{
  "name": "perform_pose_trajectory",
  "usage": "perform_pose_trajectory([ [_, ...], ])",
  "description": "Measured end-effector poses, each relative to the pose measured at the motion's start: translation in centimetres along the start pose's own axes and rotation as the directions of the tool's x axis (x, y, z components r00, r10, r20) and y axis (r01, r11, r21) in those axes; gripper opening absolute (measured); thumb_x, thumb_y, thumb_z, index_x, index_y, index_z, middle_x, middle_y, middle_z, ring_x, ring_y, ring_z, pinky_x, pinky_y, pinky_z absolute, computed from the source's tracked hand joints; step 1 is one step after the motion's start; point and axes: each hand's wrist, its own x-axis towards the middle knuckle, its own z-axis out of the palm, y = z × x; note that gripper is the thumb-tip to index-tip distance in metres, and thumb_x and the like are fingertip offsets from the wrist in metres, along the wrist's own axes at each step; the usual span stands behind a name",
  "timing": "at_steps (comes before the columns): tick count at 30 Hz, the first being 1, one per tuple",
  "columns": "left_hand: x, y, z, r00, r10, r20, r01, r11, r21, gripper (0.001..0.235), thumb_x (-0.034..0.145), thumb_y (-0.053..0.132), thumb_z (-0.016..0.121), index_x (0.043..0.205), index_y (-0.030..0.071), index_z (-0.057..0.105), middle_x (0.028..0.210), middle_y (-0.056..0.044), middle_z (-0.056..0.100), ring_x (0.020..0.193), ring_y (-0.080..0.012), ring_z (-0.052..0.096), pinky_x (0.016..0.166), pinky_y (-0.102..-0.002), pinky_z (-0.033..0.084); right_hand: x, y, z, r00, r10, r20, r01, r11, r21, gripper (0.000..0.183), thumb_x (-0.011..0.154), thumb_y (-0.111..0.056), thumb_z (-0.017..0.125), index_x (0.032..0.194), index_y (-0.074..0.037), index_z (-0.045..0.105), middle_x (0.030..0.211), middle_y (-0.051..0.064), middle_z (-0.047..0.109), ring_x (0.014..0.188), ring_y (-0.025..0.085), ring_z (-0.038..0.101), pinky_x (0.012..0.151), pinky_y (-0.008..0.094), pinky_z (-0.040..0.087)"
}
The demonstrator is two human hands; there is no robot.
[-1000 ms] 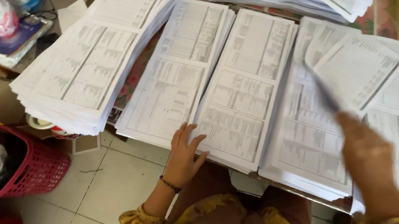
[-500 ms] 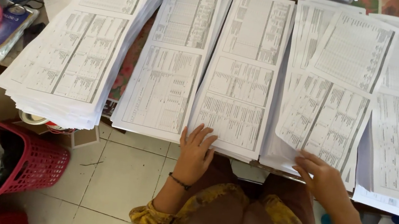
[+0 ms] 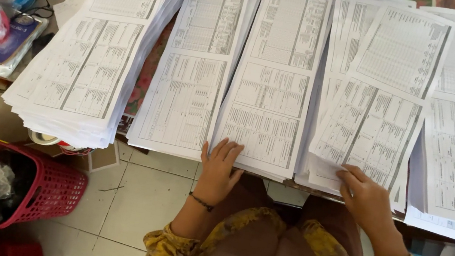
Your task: The person sits on the floor and sorts through a large stack of printed papers. They pick up sheets, flip through them, and place them into separate piles on the floor.
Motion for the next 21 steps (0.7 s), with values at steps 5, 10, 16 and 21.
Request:
perform_pose_trajectory([
  [5, 1.3, -0.3, -2.7, 1.000, -0.004, -0.015, 0.004, 0.999, 0.053, 0.085, 0.080, 0.028, 0.090, 0.153, 0.018, 0.048, 0.157, -0.014, 0.042, 0.150, -0.0404, 0.032, 0.121, -0.069, 0.012, 2.2, 8.1, 0.0, 0.971, 0.199, -0.133, -0.145, 0.932, 0.333, 0.020, 0.106, -0.009, 0.066, 0.125, -0.004, 0.069, 0.091, 0.014, 0.072, 0.075, 0.038, 0.066, 0.062, 0.046, 0.054],
  [10, 0.8, -2.0, -1.5, 1.000, -0.017, 0.016, 0.013, 0.977, 0.213, 0.107, 0.068, 0.041, 0.097, 0.157, 0.026, 0.042, 0.170, -0.020, 0.020, 0.157, -0.0470, 0.015, 0.118, -0.075, 0.011, 7.9, 3.0, -11.9, 0.912, 0.185, -0.365, -0.072, 0.950, 0.303, 0.072, 0.116, 0.025, 0.050, 0.179, -0.005, 0.033, 0.074, 0.009, 0.040, 0.055, 0.025, 0.039, 0.048, 0.043, 0.035],
  [16, 0.2, -1.1, -1.8, 0.987, 0.119, -0.112, -0.103, 0.985, 0.138, 0.022, 0.081, 0.006, 0.076, 0.095, 0.024, 0.075, 0.134, -0.011, 0.065, 0.131, -0.0396, 0.057, 0.113, -0.082, 0.019, 11.8, -3.2, -8.2, 0.734, -0.494, -0.466, 0.491, 0.860, -0.139, 0.061, 0.088, 0.015, 0.047, 0.141, 0.002, 0.074, 0.136, 0.030, 0.076, 0.125, 0.043, 0.075, 0.107, 0.053, 0.062],
  [21, 1.8, -0.3, -2.4, 0.929, 0.177, -0.326, -0.155, 0.984, 0.093, 0.015, 0.094, 0.005, 0.070, 0.085, 0.017, 0.070, 0.073, -0.001, 0.066, 0.065, -0.0260, 0.062, 0.106, -0.060, 0.046, 8.9, -14.1, -0.8, 0.790, -0.490, -0.368, 0.581, 0.790, 0.197, 0.034, 0.095, -0.006, 0.066, 0.128, 0.001, 0.072, 0.129, 0.019, 0.074, 0.113, 0.036, 0.075, 0.077, 0.042, 0.068],
])
